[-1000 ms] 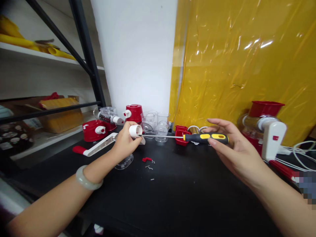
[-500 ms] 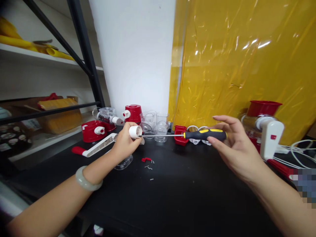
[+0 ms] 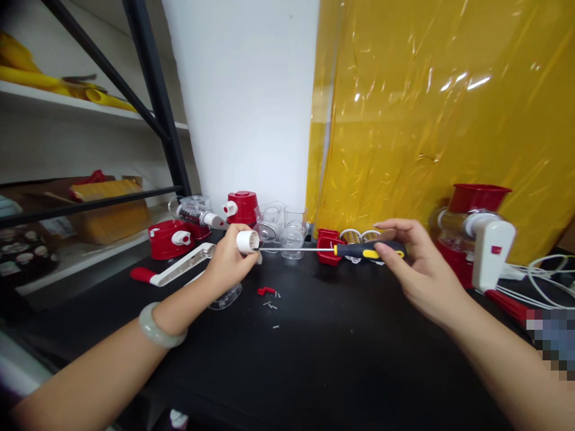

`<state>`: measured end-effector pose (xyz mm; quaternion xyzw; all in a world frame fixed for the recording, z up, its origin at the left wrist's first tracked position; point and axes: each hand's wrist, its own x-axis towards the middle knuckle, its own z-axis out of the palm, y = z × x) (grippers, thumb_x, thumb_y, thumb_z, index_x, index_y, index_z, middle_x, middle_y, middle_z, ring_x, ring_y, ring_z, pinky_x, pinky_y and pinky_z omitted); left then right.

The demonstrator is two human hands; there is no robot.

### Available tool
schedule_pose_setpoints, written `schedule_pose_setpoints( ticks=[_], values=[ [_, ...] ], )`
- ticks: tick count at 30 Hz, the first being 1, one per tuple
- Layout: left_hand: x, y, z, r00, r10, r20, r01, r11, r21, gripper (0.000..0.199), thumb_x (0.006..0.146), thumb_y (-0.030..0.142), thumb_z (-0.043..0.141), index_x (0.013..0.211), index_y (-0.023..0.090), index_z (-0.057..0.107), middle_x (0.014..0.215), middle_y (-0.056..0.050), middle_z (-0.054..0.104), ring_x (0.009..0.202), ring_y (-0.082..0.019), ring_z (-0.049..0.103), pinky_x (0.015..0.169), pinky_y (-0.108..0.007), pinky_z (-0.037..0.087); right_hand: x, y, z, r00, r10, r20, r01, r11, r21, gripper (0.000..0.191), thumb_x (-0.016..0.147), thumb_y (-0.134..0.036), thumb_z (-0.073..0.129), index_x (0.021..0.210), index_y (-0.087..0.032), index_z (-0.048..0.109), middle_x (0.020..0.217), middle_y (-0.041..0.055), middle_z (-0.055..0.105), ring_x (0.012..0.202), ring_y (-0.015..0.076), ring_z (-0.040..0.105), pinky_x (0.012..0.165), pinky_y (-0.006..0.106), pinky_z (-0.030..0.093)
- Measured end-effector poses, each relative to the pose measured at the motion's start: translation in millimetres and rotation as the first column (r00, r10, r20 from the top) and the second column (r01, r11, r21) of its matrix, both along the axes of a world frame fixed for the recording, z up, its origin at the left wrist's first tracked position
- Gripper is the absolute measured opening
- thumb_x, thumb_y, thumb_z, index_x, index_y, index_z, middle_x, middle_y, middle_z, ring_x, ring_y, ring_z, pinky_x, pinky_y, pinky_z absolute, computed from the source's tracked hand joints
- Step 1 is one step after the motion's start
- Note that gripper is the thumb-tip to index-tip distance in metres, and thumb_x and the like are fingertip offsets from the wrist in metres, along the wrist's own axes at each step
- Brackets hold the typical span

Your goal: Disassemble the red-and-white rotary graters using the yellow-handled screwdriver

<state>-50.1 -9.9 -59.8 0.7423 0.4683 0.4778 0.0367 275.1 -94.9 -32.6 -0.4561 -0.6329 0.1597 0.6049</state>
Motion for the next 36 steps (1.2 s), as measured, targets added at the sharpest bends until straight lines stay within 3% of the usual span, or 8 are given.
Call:
schedule_pose_setpoints(
  ticks=[5, 8, 13, 19, 24, 27, 31, 36],
  values=[
    [1, -1, 0.6, 1.0, 0.005, 0.002, -0.005, 1.0, -0.002, 0.036, 0.07, 0.016, 0.06, 0.103, 0.022, 0.045, 0.09, -0.002, 0.061, 0.075, -0.019, 0.059, 0.067, -0.03, 0.044, -8, -3, 2.6, 0.906, 0.213, -0.367, -0.232, 0.973, -0.008, 0.053, 0.061, -0.029, 0.089, 0.104, -0.036, 0.061, 0.095, -0.0049, 0.067, 0.096, 0.011, 0.063, 0.079, 0.015, 0.05],
    [2, -1, -0.3, 1.0, -0.001, 0.001, 0.001, 1.0, 0.007, 0.037, 0.07, 0.016, 0.06, 0.103, 0.022, 0.045, 0.09, -0.002, 0.061, 0.075, -0.019, 0.059, 0.068, -0.03, 0.044, -5, 0, -1.8, 0.933, 0.184, -0.308, -0.209, 0.977, -0.05, 0.038, 0.075, -0.047, 0.078, 0.106, -0.032, 0.061, 0.102, -0.0004, 0.069, 0.097, 0.0151, 0.066, 0.08, 0.022, 0.054],
    [0, -1, -0.1, 1.0, 0.006, -0.011, -0.006, 1.0, 0.008, 0.037, 0.069, 0.015, 0.06, 0.103, 0.022, 0.046, 0.087, -0.001, 0.061, 0.074, -0.019, 0.059, 0.067, -0.03, 0.045, 7, 4, -6.4, 0.987, 0.135, 0.092, -0.106, 0.958, -0.266, 0.045, 0.096, -0.063, 0.035, 0.109, -0.025, 0.056, 0.062, -0.0014, 0.061, 0.045, 0.0155, 0.054, 0.047, 0.03, 0.048],
    [-4, 3, 2.4, 0.999, 0.047, 0.001, -0.047, 0.998, 0.035, 0.039, 0.07, 0.016, 0.06, 0.107, 0.021, 0.047, 0.09, -0.002, 0.063, 0.074, -0.019, 0.061, 0.065, -0.03, 0.045, 5, 8, -7.5, 0.953, -0.008, 0.304, -0.012, 0.998, 0.063, 0.025, 0.091, -0.046, 0.06, 0.108, -0.029, 0.057, 0.1, 0.0029, 0.064, 0.088, 0.0177, 0.064, 0.073, 0.028, 0.055],
    [-5, 3, 4.0, 0.998, 0.064, -0.027, -0.063, 0.997, 0.034, 0.04, 0.07, 0.017, 0.06, 0.108, 0.021, 0.047, 0.089, -0.002, 0.064, 0.074, -0.02, 0.062, 0.065, -0.03, 0.045, 6, 10, -11.3, 0.957, 0.009, 0.289, -0.075, 0.973, 0.219, 0.041, 0.085, -0.031, 0.069, 0.122, -0.032, 0.052, 0.116, 0.0039, 0.065, 0.112, 0.0221, 0.064, 0.094, 0.036, 0.054],
    [-5, 1, 6.7, 0.996, 0.072, -0.044, -0.071, 0.997, 0.024, 0.04, 0.071, 0.017, 0.06, 0.108, 0.021, 0.046, 0.089, -0.003, 0.064, 0.076, -0.021, 0.062, 0.066, -0.031, 0.045, 12, 10, -11.4, 0.855, -0.067, 0.514, -0.059, 0.973, 0.225, 0.054, 0.088, -0.03, 0.064, 0.14, -0.031, 0.047, 0.138, 0.0077, 0.059, 0.126, 0.0286, 0.057, 0.104, 0.046, 0.049],
    [-4, -3, 9.6, 0.987, 0.088, -0.131, -0.09, 0.996, -0.009, 0.039, 0.072, 0.018, 0.06, 0.108, 0.022, 0.047, 0.09, -0.004, 0.064, 0.078, -0.023, 0.063, 0.066, -0.032, 0.044, 17, 13, -16.4, 0.627, -0.12, 0.769, 0.022, 0.99, 0.137, 0.059, 0.09, -0.034, 0.058, 0.146, -0.024, 0.043, 0.121, 0.0111, 0.071, 0.103, 0.0309, 0.07, 0.087, 0.047, 0.057],
    [-1, -6, 10.1, 0.972, 0.076, -0.221, -0.084, 0.996, -0.027, 0.04, 0.071, 0.019, 0.06, 0.109, 0.022, 0.048, 0.093, -0.004, 0.065, 0.08, -0.024, 0.063, 0.066, -0.032, 0.042, 5, 9, -17.2, 0.53, 0.068, 0.845, 0.097, 0.985, -0.14, 0.032, 0.093, -0.048, 0.05, 0.107, -0.023, 0.065, 0.094, 0.0073, 0.074, 0.078, 0.0265, 0.07, 0.071, 0.041, 0.054]
  ],
)
